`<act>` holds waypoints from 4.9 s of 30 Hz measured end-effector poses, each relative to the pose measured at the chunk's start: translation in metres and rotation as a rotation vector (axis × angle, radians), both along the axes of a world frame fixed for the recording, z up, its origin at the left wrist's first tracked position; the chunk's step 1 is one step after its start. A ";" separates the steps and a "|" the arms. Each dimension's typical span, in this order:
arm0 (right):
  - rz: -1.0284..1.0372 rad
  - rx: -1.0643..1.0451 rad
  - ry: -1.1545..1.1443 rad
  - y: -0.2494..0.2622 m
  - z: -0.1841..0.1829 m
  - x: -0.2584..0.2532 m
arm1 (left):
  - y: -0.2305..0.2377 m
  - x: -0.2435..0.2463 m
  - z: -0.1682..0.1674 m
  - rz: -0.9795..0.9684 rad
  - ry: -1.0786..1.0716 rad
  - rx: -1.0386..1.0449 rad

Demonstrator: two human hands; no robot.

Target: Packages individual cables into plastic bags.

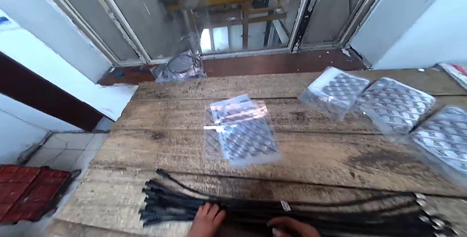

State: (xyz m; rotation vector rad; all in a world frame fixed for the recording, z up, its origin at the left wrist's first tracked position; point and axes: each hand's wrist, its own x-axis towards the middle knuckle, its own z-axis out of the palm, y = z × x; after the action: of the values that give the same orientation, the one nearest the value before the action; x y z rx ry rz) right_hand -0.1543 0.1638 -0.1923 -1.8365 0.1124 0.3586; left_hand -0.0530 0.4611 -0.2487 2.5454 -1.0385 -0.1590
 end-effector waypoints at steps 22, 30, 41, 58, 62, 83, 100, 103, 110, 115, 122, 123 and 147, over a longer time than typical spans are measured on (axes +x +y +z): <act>-1.031 0.661 0.026 -0.039 -0.001 -0.090 | -0.008 -0.019 0.021 -0.089 0.027 -0.318; -1.294 0.512 0.001 -0.113 0.005 -0.116 | -0.013 -0.038 0.022 0.023 -0.180 0.001; -1.203 0.619 0.021 -0.108 -0.015 -0.125 | -0.006 -0.058 0.016 0.513 0.218 -0.204; -1.331 0.606 -0.035 -0.123 0.006 -0.118 | 0.018 -0.006 0.091 1.048 0.790 -1.675; -1.373 0.435 -0.064 -0.104 0.018 -0.090 | -0.035 -0.043 0.093 1.091 0.840 -1.521; 0.074 -0.775 -0.489 -0.005 0.034 -0.034 | -0.038 -0.088 0.051 0.509 0.743 -0.853; -0.361 -0.871 -0.256 -0.069 0.001 -0.074 | -0.115 0.151 0.006 0.110 0.188 -0.233; -0.304 -0.848 -0.262 -0.049 0.011 -0.055 | -0.122 0.152 -0.013 0.119 0.020 -0.297; -0.124 -0.838 -0.286 -0.016 0.039 -0.028 | -0.117 0.143 0.026 0.006 -0.124 -0.128; -0.069 -0.780 -0.299 -0.005 0.031 -0.016 | -0.088 0.079 0.014 -0.103 -0.508 -0.101; -0.412 -0.600 -0.104 0.026 0.018 -0.030 | -0.117 -0.015 0.041 -0.251 -0.377 -0.181; -0.451 -0.633 -0.136 0.033 0.017 -0.031 | -0.120 -0.029 0.046 -0.279 -0.366 -0.222; -0.067 -0.951 -0.675 0.024 -0.047 -0.084 | -0.074 -0.100 0.031 0.131 0.855 -0.067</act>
State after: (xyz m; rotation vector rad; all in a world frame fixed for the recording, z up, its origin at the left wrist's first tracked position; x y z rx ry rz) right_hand -0.2385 0.1875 -0.2396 -2.7773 -0.1544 -0.4670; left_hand -0.1526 0.3872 -0.2178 2.1049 -0.5161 -1.0378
